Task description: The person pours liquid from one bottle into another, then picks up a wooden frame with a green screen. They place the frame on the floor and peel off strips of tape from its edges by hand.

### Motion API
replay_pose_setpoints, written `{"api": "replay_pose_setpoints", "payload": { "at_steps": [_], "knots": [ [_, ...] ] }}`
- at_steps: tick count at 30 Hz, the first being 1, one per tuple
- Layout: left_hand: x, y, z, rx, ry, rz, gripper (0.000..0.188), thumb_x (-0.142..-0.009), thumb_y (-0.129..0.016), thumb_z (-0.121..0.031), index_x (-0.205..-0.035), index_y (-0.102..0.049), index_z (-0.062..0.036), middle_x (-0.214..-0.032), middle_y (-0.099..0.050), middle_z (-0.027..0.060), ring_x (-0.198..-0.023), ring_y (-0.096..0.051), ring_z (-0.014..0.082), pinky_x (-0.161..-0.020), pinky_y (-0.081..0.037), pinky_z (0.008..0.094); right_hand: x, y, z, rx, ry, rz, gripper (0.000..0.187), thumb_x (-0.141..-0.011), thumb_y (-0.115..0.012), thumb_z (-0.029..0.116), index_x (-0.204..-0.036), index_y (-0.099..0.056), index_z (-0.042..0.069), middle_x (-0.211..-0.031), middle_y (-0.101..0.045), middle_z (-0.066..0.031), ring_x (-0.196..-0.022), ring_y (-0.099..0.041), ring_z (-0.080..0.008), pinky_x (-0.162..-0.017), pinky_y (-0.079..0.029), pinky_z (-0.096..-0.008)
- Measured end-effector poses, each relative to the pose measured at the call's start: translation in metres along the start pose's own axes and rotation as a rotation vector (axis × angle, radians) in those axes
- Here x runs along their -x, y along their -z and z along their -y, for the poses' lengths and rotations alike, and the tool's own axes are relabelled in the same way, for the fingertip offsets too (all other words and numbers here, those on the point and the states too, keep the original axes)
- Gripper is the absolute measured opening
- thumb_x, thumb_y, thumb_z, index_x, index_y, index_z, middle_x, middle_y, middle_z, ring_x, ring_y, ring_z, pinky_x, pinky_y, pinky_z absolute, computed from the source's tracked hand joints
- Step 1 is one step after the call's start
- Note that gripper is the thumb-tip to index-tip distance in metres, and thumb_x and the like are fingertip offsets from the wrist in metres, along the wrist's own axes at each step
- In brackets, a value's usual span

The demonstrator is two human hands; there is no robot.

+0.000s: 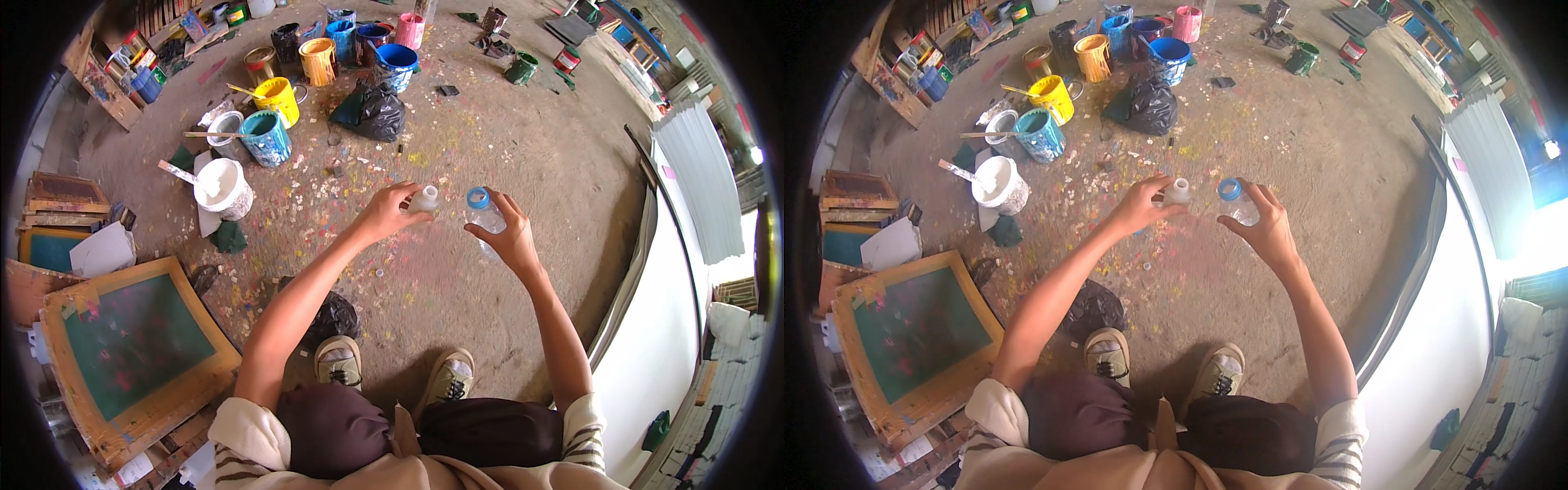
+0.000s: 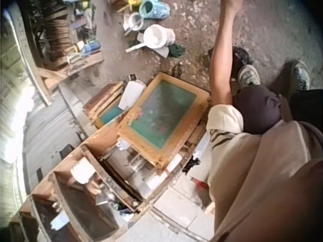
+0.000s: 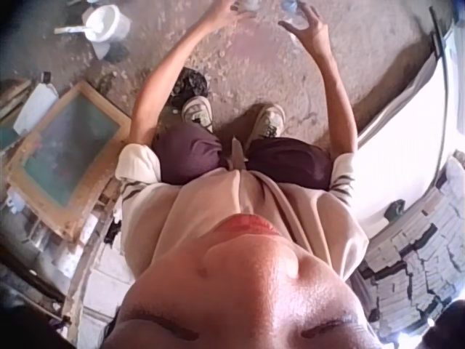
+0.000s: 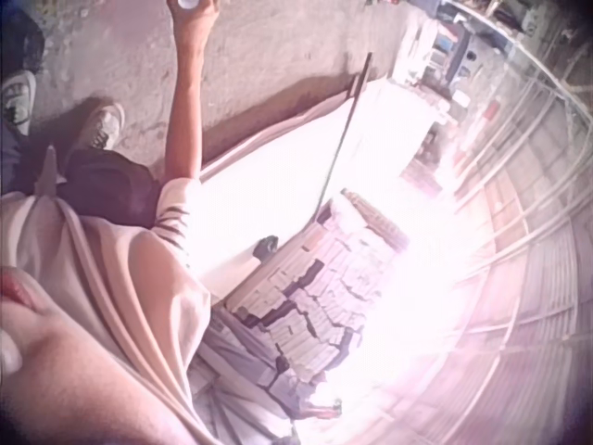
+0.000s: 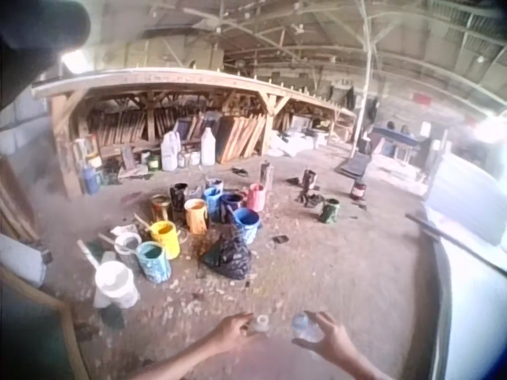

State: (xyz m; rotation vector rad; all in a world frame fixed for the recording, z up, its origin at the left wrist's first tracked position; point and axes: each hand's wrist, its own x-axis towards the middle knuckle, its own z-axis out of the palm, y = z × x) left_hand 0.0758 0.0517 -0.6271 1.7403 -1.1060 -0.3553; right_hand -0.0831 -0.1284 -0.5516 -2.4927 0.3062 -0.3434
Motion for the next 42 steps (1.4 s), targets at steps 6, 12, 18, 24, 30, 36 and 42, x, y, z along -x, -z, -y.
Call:
{"api": "replay_pose_setpoints", "payload": {
  "at_steps": [6, 12, 18, 24, 30, 36, 42],
  "knots": [
    [0.006, -0.013, -0.014, 0.055, -0.013, -0.024, 0.046, -0.073, -0.078, -0.027, -0.106, -0.062, 0.0004, -0.100, -0.065, 0.0137, -0.089, -0.065, 0.0247, -0.076, -0.053, 0.0338, -0.002, 0.008, 0.011, 0.009, 0.111, 0.048, 0.060, -0.068, -0.080, 0.018, -0.122, -0.056, 0.008, -0.118, -0.058, -0.0116, -0.105, -0.059, -0.0312, -0.088, -0.050, -0.0406],
    [0.013, -0.021, -0.028, -0.055, 0.029, 0.048, 0.042, -0.076, -0.076, -0.022, -0.110, -0.060, -0.0024, -0.103, -0.062, 0.0110, -0.094, -0.063, 0.0240, -0.082, -0.051, 0.0348, 0.001, 0.015, 0.021, 0.219, 0.135, 0.085, 0.056, -0.068, -0.079, 0.018, -0.120, -0.059, 0.015, -0.120, -0.056, -0.0109, -0.105, -0.059, -0.0324, -0.088, -0.050, -0.0412],
    [0.019, -0.029, -0.026, -0.062, 0.018, 0.012, 0.041, -0.076, -0.075, -0.024, -0.109, -0.060, -0.0054, -0.099, -0.062, 0.0100, -0.092, -0.062, 0.0244, -0.081, -0.049, 0.0355, 0.004, 0.015, 0.017, 0.401, 0.196, 0.071, 0.055, -0.067, -0.078, 0.019, -0.119, -0.059, 0.017, -0.119, -0.056, -0.0104, -0.107, -0.057, -0.0297, -0.089, -0.050, -0.0413],
    [0.021, -0.031, -0.025, -0.094, -0.045, 0.004, 0.038, -0.075, -0.074, -0.023, -0.107, -0.060, -0.0062, -0.096, -0.060, 0.0113, -0.089, -0.061, 0.0288, -0.076, -0.048, 0.0380, 0.005, 0.013, 0.021, 0.474, 0.222, 0.093, 0.055, -0.067, -0.078, 0.018, -0.119, -0.060, 0.018, -0.119, -0.056, -0.0105, -0.110, -0.055, -0.0283, -0.092, -0.048, -0.0406],
    [0.023, -0.031, -0.024, -0.104, -0.049, -0.003, 0.037, -0.075, -0.074, -0.022, -0.105, -0.059, -0.0065, -0.092, -0.058, 0.0113, -0.086, -0.060, 0.0306, -0.073, -0.048, 0.0397, 0.006, 0.014, 0.025, 0.489, 0.217, 0.101, 0.055, -0.067, -0.078, 0.017, -0.119, -0.060, 0.019, -0.120, -0.055, -0.0101, -0.112, -0.054, -0.0282, -0.093, -0.048, -0.0405],
    [0.021, -0.031, -0.025, -0.096, -0.062, -0.014, 0.037, -0.075, -0.074, -0.022, -0.105, -0.060, -0.0067, -0.092, -0.059, 0.0114, -0.085, -0.060, 0.0309, -0.072, -0.048, 0.0398, 0.006, 0.016, 0.026, 0.518, 0.221, 0.097, 0.055, -0.067, -0.079, 0.017, -0.119, -0.061, 0.020, -0.120, -0.055, -0.0095, -0.113, -0.053, -0.0275, -0.094, -0.048, -0.0401],
    [0.021, -0.030, -0.023, -0.103, -0.069, -0.013, 0.037, -0.075, -0.074, -0.023, -0.105, -0.060, -0.0070, -0.092, -0.058, 0.0111, -0.085, -0.059, 0.0309, -0.072, -0.047, 0.0400, 0.005, 0.015, 0.027, 0.519, 0.218, 0.095, 0.056, -0.066, -0.080, 0.016, -0.118, -0.061, 0.020, -0.119, -0.056, -0.0092, -0.112, -0.054, -0.0269, -0.093, -0.048, -0.0397]
  ]
}}
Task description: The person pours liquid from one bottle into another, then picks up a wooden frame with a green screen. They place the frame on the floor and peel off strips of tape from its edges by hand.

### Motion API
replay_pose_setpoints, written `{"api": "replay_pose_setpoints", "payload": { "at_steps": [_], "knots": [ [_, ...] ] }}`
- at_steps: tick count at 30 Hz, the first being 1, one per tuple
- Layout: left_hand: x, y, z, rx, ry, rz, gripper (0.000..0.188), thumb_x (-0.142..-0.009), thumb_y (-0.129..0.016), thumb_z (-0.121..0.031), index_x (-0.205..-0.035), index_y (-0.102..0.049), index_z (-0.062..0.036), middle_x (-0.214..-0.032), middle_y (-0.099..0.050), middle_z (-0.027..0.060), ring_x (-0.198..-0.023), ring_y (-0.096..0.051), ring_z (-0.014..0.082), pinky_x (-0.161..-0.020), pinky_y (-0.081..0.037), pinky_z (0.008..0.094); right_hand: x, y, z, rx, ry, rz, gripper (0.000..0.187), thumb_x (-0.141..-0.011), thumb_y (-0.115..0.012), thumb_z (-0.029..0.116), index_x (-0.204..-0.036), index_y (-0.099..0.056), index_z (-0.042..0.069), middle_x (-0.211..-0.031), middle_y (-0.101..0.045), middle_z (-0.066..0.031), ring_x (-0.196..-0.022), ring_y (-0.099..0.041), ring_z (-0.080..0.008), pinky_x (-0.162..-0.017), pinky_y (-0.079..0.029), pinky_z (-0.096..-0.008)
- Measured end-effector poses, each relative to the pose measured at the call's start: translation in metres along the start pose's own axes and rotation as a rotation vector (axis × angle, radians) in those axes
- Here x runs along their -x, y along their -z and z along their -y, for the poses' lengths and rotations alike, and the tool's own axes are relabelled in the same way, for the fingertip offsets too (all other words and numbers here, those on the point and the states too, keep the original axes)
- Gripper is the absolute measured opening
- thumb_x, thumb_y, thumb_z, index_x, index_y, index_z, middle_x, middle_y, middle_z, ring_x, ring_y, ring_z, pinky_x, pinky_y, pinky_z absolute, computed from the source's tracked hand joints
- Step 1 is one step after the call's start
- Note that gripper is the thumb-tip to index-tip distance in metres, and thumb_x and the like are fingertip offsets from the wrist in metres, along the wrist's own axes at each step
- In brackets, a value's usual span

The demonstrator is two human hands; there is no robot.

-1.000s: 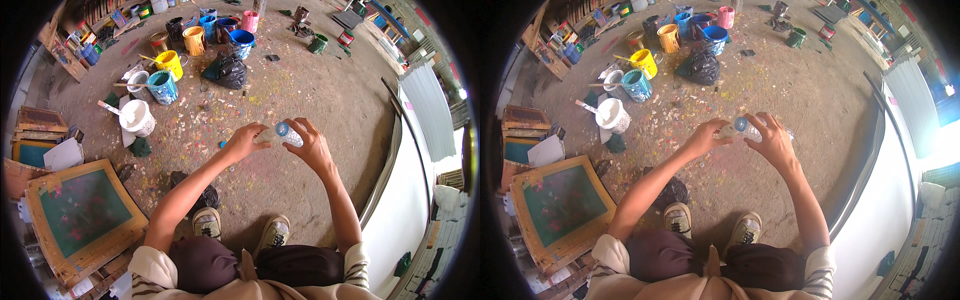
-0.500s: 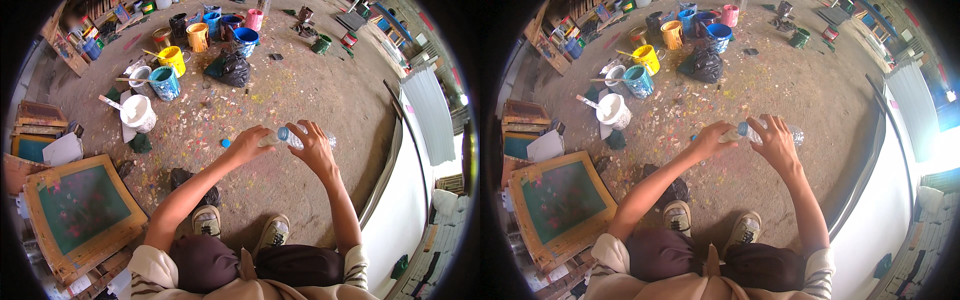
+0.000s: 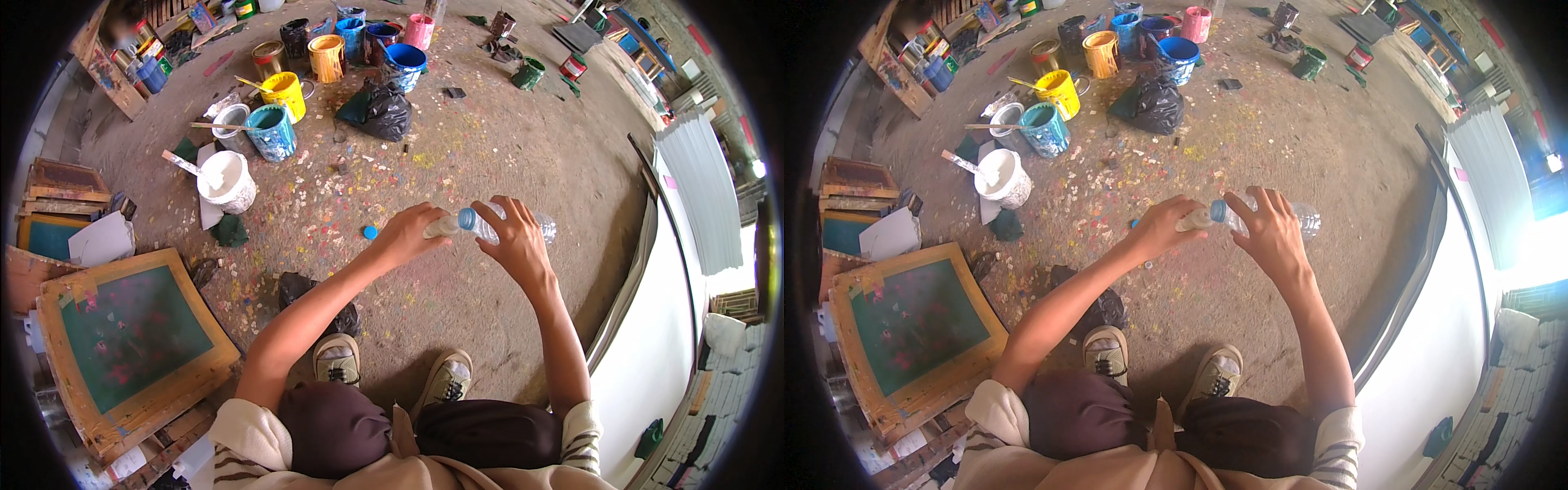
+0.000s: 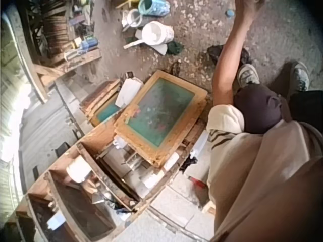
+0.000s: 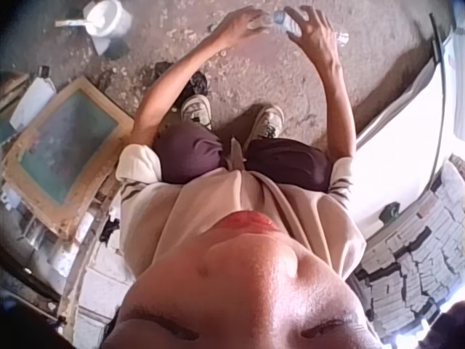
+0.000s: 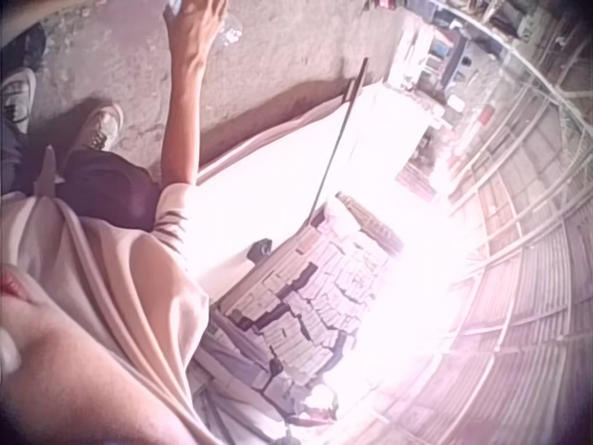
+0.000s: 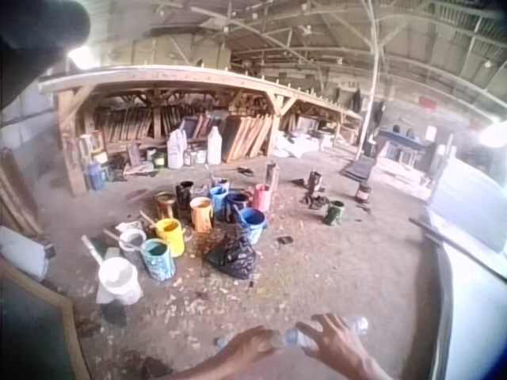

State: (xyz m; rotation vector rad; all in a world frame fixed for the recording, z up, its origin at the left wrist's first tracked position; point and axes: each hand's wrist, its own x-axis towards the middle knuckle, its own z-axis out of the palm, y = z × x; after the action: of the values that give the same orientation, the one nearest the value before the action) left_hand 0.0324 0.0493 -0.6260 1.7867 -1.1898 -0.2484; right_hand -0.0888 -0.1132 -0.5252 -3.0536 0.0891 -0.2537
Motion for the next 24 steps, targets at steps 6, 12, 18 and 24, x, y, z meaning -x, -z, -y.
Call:
{"api": "replay_pose_setpoints", "payload": {
  "at_steps": [6, 12, 18, 24],
  "knots": [
    [0.0001, -0.0003, -0.0015, -0.007, 0.024, 0.010, 0.036, -0.076, -0.074, -0.025, -0.104, -0.060, -0.0072, -0.090, -0.058, 0.0111, -0.084, -0.059, 0.0311, -0.072, -0.047, 0.0400, 0.0000, -0.0009, -0.0016, 0.003, 0.012, 0.013, 0.062, -0.064, -0.080, 0.013, -0.121, -0.058, 0.021, -0.117, -0.054, -0.0095, -0.112, -0.052, -0.0281, -0.095, -0.047, -0.0401],
    [0.0008, -0.0017, 0.0000, 0.001, 0.002, 0.000, 0.037, -0.075, -0.074, -0.025, -0.104, -0.059, -0.0074, -0.089, -0.057, 0.0107, -0.083, -0.059, 0.0310, -0.071, -0.047, 0.0402, 0.0004, -0.0016, -0.0018, 0.010, 0.012, 0.012, 0.062, -0.063, -0.080, 0.012, -0.120, -0.058, 0.020, -0.116, -0.054, -0.0091, -0.112, -0.052, -0.0274, -0.095, -0.048, -0.0394],
    [0.0010, -0.0019, 0.0006, -0.009, -0.004, 0.005, 0.037, -0.075, -0.074, -0.024, -0.104, -0.059, -0.0071, -0.090, -0.058, 0.0107, -0.083, -0.059, 0.0309, -0.071, -0.047, 0.0401, 0.0003, -0.0034, -0.0019, 0.027, 0.028, 0.010, 0.062, -0.062, -0.080, 0.011, -0.120, -0.059, 0.020, -0.116, -0.054, -0.0088, -0.111, -0.052, -0.0269, -0.095, -0.048, -0.0390],
    [0.0009, -0.0003, 0.0000, -0.028, 0.012, 0.027, 0.036, -0.075, -0.074, -0.024, -0.104, -0.060, -0.0070, -0.092, -0.059, 0.0107, -0.086, -0.059, 0.0315, -0.072, -0.048, 0.0400, 0.0000, -0.0014, -0.0006, 0.029, 0.043, 0.005, 0.062, -0.062, -0.080, 0.010, -0.119, -0.059, 0.019, -0.116, -0.054, -0.0091, -0.110, -0.053, -0.0269, -0.094, -0.048, -0.0392]
  ]
}}
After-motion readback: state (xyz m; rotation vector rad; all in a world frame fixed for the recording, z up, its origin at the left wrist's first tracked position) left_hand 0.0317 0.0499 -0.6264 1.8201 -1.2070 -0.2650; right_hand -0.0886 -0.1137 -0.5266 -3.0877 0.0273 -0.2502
